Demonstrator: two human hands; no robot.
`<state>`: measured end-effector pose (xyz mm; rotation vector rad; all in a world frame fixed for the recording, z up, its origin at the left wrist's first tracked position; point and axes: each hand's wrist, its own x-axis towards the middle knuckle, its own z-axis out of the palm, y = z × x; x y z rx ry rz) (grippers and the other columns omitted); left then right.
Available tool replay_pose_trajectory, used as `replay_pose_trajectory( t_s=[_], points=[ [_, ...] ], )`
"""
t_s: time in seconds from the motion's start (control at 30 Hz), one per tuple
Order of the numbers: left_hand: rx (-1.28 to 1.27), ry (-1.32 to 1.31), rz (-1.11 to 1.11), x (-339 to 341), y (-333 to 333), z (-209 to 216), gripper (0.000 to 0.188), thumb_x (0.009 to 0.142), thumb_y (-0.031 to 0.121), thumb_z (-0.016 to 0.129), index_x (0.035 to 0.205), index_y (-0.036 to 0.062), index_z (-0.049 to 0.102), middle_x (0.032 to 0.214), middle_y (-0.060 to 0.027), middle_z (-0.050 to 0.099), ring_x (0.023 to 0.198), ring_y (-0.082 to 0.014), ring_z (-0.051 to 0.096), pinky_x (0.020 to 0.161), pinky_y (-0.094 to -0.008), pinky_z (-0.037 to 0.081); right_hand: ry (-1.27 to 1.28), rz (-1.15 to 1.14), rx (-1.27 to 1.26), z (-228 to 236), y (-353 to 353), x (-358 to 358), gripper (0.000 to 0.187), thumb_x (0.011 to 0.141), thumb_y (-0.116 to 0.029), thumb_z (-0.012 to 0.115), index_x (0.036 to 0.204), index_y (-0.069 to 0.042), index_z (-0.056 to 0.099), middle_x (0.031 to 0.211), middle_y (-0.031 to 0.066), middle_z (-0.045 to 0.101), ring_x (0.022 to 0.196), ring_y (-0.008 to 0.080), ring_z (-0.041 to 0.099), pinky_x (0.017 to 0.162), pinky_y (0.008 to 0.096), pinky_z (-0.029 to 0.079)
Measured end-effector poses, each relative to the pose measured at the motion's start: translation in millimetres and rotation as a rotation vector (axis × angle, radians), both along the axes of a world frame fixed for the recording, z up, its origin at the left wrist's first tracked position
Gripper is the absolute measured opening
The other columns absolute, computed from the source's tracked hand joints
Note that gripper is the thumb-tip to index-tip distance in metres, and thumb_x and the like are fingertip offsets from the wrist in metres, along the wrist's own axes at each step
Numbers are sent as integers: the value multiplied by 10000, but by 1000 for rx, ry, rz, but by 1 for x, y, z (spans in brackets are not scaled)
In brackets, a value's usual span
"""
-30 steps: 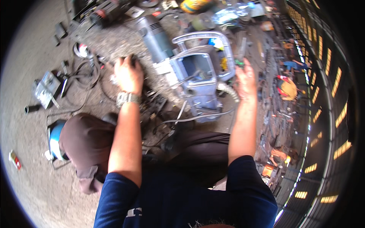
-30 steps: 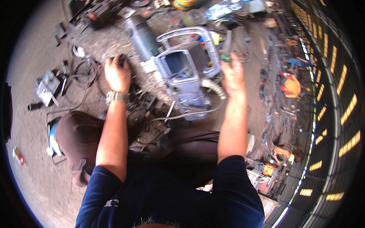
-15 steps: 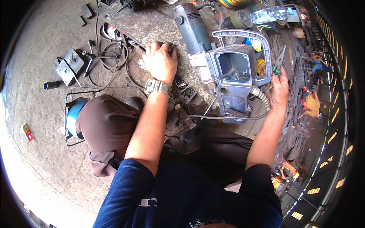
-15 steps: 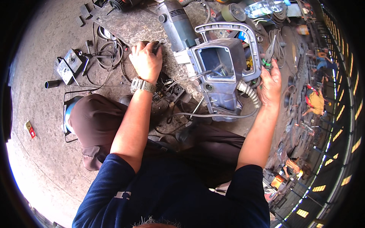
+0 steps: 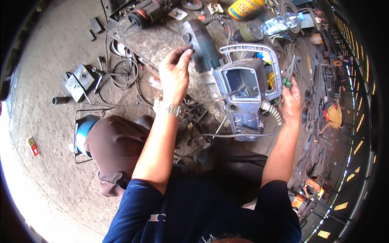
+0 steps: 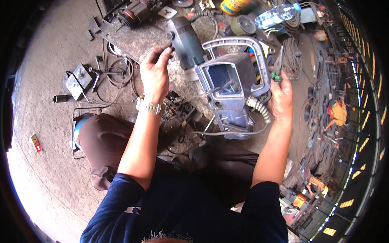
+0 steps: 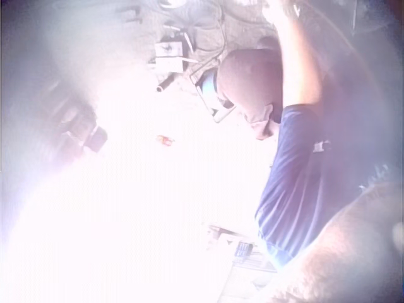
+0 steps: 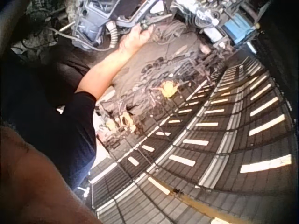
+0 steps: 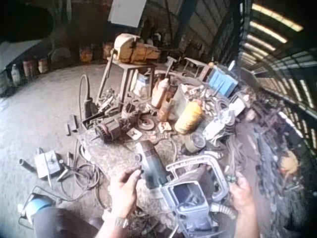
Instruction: The person sits on the floor and uses pliers to remove a small metal pin from a gray electrical device. They then manipulate the device's internal components with their fingers and reposition the device on the workbench.
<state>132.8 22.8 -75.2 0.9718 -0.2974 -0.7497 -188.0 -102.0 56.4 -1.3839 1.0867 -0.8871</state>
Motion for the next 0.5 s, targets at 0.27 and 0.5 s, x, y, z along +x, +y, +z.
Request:
replay_pose_trajectory(
  t_s=[0.27,0.5],
  points=[
    [-842,884,-361,-18,24,60,233,1003,88,741,1233,61,711,1091,-99,697,954,-206,620,824,-332,513,-17,49,-20,-6,-7,-4,583,1043,33,589,1575,79,357,1409,148,629,1197,200,677,1046,352,557],
    [-940,941,-422,-18,27,65,217,1020,103,719,1236,102,730,1111,-85,662,983,-195,568,827,-328,484,11,-42,-26,-4,-1,1,570,1043,41,582,1570,73,367,1375,137,633,1177,191,685,1021,340,570]
  ],
)
